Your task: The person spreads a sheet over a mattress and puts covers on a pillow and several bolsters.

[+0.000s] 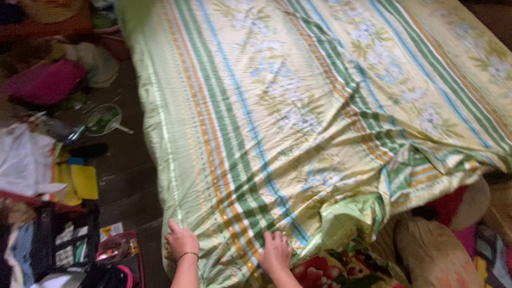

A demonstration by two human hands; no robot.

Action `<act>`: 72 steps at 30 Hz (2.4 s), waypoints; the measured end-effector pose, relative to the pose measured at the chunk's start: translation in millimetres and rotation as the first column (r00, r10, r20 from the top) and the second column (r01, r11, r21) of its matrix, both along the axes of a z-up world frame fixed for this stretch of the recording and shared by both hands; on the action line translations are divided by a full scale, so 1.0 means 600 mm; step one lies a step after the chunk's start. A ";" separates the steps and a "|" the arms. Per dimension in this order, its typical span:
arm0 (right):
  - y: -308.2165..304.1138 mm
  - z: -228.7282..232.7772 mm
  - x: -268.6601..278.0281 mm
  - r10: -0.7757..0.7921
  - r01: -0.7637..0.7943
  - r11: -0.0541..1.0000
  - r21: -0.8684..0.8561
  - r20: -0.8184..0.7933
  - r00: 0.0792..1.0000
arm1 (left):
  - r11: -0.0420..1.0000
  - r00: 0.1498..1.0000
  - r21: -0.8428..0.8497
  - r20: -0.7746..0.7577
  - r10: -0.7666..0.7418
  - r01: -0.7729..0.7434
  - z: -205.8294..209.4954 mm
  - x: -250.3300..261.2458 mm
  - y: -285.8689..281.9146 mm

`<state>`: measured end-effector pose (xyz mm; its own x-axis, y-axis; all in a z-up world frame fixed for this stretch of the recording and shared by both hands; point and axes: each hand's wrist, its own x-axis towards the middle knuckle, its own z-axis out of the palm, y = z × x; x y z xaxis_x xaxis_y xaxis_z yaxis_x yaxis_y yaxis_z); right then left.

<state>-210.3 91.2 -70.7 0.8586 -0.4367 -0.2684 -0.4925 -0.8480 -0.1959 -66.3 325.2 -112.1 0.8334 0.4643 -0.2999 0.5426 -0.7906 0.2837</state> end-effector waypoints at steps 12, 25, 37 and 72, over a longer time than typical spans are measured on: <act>-0.010 -0.008 -0.038 0.350 -0.352 0.936 -0.009 -0.085 0.933 | 0.881 0.943 0.335 -0.135 -0.305 0.333 -0.007 -0.033 -0.005; -0.003 0.037 -0.025 0.374 -0.315 0.927 0.204 -0.421 0.827 | 0.914 0.913 0.042 -0.095 -0.398 0.403 0.058 -0.054 -0.105; 0.121 0.014 0.046 0.482 -0.461 0.840 0.287 0.000 0.876 | 0.979 0.990 -0.154 0.006 0.138 -0.135 -0.080 -0.038 0.059; 0.316 -0.103 0.624 0.416 -0.416 0.907 0.061 0.013 0.909 | 0.744 0.896 -0.665 0.367 0.249 0.066 -0.239 0.650 0.104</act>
<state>163.9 280.7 -132.5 0.9587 -0.0222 -0.2834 -0.0973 -0.9624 -0.2537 323.6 387.7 -255.6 0.9090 0.3667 -0.1981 0.3101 -0.2773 0.9094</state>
